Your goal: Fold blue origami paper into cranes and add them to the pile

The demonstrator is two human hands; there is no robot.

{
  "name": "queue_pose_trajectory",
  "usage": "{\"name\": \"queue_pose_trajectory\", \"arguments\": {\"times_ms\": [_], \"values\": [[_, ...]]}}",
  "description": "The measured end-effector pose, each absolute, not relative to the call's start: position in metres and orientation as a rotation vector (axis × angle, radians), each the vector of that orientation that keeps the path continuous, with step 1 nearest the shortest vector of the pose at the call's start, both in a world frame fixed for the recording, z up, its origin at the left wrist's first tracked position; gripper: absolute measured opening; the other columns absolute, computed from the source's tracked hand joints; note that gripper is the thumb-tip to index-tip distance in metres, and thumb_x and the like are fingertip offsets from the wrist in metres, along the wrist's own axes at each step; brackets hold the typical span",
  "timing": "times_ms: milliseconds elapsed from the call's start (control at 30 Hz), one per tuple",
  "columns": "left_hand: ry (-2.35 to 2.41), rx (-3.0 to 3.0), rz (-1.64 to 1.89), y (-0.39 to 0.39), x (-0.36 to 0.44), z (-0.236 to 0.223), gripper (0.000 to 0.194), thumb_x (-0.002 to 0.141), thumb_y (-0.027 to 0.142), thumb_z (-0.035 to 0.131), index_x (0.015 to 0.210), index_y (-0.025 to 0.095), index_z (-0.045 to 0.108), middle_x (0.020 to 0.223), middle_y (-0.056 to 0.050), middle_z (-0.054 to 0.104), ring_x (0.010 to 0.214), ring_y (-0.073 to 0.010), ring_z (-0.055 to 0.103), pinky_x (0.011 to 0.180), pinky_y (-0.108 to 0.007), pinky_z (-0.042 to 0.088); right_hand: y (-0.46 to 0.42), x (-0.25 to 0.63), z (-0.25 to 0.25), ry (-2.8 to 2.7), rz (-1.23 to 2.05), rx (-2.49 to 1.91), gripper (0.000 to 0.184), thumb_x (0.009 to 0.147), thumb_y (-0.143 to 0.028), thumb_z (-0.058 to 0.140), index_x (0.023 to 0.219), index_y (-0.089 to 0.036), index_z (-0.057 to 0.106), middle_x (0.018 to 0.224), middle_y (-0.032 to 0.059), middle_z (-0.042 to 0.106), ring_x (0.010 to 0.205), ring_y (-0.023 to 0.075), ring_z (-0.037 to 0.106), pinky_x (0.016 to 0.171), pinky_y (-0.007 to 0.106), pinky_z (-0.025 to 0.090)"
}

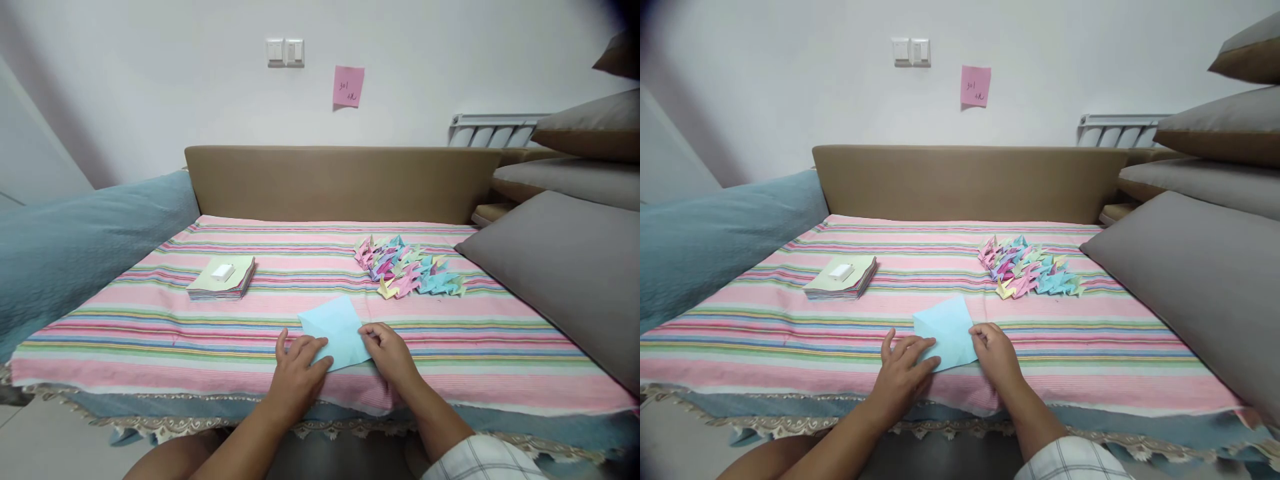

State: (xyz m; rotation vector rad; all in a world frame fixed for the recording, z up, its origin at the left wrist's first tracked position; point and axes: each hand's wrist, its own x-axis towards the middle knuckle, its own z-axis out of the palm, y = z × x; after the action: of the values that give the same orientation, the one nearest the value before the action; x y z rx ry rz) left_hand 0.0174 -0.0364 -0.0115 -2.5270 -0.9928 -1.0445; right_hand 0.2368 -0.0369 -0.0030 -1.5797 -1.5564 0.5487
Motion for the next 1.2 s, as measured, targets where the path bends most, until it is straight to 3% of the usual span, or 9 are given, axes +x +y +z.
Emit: {"name": "queue_pose_trajectory", "arguments": {"times_ms": [400, 567, 800, 867, 1067, 1200], "values": [[-1.018, -2.464, -1.068, -0.032, 0.016, -0.010, 0.005, 0.076, 0.023, 0.061, 0.076, 0.028, 0.063, 0.100, 0.002, 0.068, 0.094, -0.0195, 0.055, 0.105, -0.055, 0.007, -0.036, 0.237, -0.006, -1.543, 0.586, -1.603, 0.023, 0.076, -0.029, 0.045, 0.086, -0.019, 0.063, 0.091, 0.0057, 0.063, 0.080, 0.0183, 0.060, 0.075, 0.030, 0.046], [-1.138, -2.408, -1.080, -0.025, 0.011, -0.009, 0.010, 0.076, 0.021, 0.061, 0.073, 0.030, 0.065, 0.095, 0.004, 0.069, 0.093, -0.0194, 0.056, 0.105, -0.056, 0.006, -0.039, 0.236, -0.004, -1.575, 0.646, -1.621, 0.021, 0.074, -0.027, 0.046, 0.084, -0.019, 0.063, 0.085, 0.0042, 0.065, 0.078, 0.0182, 0.059, 0.073, 0.029, 0.045], [-1.498, -2.310, -0.921, -0.015, -0.002, 0.003, 0.020, 0.069, 0.015, 0.065, 0.076, 0.033, 0.068, 0.104, 0.003, 0.068, 0.099, -0.0246, 0.055, 0.101, -0.058, 0.012, -0.050, 0.225, 0.007, -1.731, 0.799, -1.636, 0.023, 0.074, -0.027, 0.049, 0.085, -0.019, 0.067, 0.082, 0.0027, 0.067, 0.070, 0.0165, 0.059, 0.064, 0.025, 0.041], [-1.542, -2.308, -0.914, -0.014, -0.003, 0.004, 0.022, 0.069, 0.014, 0.064, 0.077, 0.034, 0.069, 0.104, 0.002, 0.068, 0.098, -0.0248, 0.055, 0.101, -0.058, 0.013, -0.053, 0.222, 0.011, -1.819, 0.801, -1.601, 0.020, 0.074, -0.025, 0.048, 0.077, -0.020, 0.067, 0.078, 0.0014, 0.067, 0.068, 0.0154, 0.058, 0.062, 0.024, 0.039], [-1.514, -2.358, -0.945, -0.010, -0.004, -0.001, 0.024, 0.071, 0.012, 0.061, 0.077, 0.034, 0.070, 0.107, 0.000, 0.066, 0.098, -0.0248, 0.055, 0.098, -0.056, 0.022, -0.057, 0.222, 0.013, -1.968, 0.632, -1.606, 0.021, 0.079, -0.027, 0.045, 0.071, -0.022, 0.064, 0.068, -0.0002, 0.063, 0.067, 0.0154, 0.056, 0.057, 0.023, 0.035], [-1.476, -2.378, -0.957, -0.007, -0.007, -0.005, 0.024, 0.073, 0.013, 0.060, 0.077, 0.034, 0.070, 0.109, -0.001, 0.065, 0.099, -0.0244, 0.054, 0.098, -0.055, 0.025, -0.052, 0.226, 0.007, -1.931, 0.337, -1.593, 0.020, 0.080, -0.028, 0.047, 0.081, -0.021, 0.066, 0.084, 0.0057, 0.062, 0.083, 0.0199, 0.056, 0.072, 0.030, 0.041]]}}
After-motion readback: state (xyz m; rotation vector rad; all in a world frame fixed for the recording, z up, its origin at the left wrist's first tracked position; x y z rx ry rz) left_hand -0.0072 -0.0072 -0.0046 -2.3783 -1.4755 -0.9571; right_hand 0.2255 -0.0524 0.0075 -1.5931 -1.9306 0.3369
